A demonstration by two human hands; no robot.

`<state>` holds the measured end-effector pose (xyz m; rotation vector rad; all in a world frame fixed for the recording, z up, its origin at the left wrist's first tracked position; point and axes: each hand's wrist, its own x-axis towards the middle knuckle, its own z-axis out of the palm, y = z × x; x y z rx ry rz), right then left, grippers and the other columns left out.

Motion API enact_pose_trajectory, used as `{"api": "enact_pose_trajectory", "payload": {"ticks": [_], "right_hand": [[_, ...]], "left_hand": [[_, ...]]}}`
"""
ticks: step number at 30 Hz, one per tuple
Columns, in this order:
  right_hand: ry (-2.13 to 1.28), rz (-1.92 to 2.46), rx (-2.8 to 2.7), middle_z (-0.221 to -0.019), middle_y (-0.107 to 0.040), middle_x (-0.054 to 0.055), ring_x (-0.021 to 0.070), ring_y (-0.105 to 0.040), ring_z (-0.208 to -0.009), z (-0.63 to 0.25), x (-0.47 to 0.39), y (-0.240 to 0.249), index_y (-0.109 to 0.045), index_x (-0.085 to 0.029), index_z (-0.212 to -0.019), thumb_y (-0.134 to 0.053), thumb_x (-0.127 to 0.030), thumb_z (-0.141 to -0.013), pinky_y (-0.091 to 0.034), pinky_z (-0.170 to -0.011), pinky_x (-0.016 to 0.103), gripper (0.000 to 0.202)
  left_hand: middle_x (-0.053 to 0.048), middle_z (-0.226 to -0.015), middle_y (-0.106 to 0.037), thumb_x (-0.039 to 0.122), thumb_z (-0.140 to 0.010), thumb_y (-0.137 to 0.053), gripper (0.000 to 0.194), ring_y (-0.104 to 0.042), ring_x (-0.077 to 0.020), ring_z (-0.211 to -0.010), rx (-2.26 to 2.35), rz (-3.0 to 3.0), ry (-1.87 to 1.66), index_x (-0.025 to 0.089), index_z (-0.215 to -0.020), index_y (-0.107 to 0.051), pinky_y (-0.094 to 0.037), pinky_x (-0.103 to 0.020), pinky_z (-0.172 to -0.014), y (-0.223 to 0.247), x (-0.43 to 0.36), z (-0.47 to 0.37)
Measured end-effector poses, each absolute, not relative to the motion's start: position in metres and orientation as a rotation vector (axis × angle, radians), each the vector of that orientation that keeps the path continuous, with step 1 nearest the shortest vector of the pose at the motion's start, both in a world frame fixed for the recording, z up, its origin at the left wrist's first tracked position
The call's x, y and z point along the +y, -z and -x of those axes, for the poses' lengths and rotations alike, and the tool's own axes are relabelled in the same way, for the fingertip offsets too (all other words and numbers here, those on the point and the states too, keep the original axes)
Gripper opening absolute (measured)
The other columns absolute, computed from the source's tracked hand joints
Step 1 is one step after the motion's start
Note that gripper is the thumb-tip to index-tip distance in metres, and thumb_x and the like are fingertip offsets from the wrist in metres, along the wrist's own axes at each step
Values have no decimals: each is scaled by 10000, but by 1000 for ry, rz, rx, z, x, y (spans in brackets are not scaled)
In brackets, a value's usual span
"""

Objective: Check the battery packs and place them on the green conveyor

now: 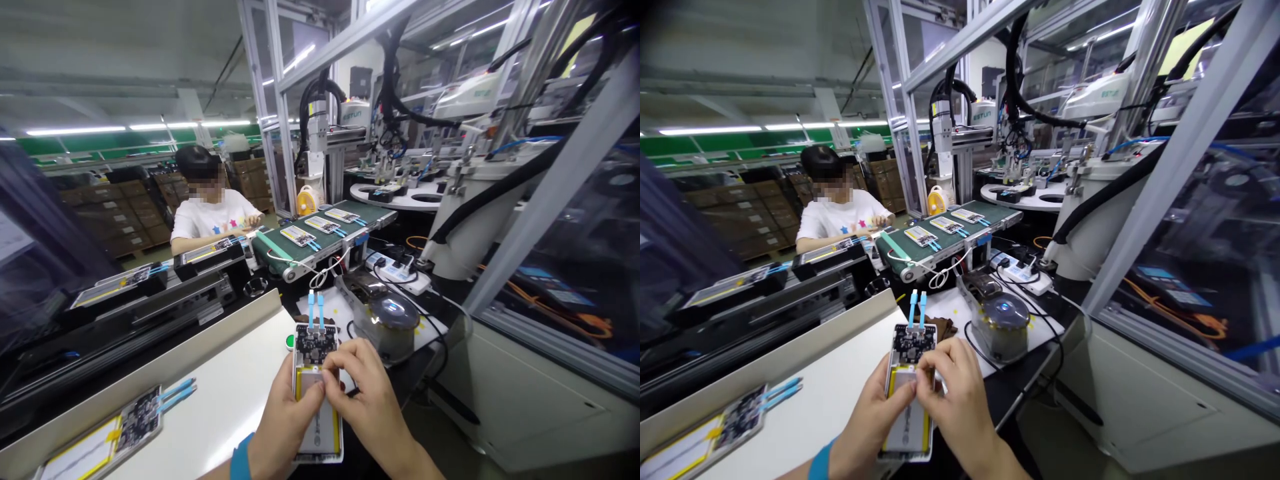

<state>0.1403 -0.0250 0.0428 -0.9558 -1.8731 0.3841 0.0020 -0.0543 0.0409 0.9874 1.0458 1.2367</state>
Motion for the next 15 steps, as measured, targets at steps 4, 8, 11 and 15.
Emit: {"api": "enact_pose_trajectory", "payload": {"ticks": [4, 8, 11, 15], "right_hand": [[-620, 1013, -1610, -1042, -511, 50, 214, -524, -994, -134, -23, -36, -537, -241, -967, -613, -150, -749, -447, -858, 366, 248], [-1458, 852, -1197, -980, -564, 30, 175, -579, -871, -127, -20, -38, -413, -234, -1009, -614, -272, -775, -483, -760, 318, 311], [-1686, 768, -988, -958, -575, 13, 155, -576, -855, -122, -23, -43, -421, -229, -993, -668, -286, -751, -469, -693, 263, 351], [-1658, 713, -1048, -951, -616, 4, 153, -600, -846, -130, -22, -33, -456, -236, -1019, -707, -304, -744, -477, -706, 264, 378]], "left_hand": [[-67, -1076, -672, 292, -853, -631, 342, -639, -244, -977, 1085, -1024, -1231, 189, -1153, -505, -507, -332, -859, -45, -54, -2], [-98, -1142, -667, 317, -821, -668, 482, -638, -266, -1020, 1092, -1016, -1232, 185, -1231, -450, -492, -376, -927, -40, -55, 1], [-121, -1157, -673, 343, -786, -701, 531, -653, -291, -1006, 1113, -1004, -1229, 174, -1233, -469, -512, -388, -904, -33, -54, 3], [-130, -1113, -707, 382, -672, -797, 572, -639, -337, -1064, 1153, -890, -1213, 175, -1138, -538, -540, -379, -880, -29, -54, 1]]}}
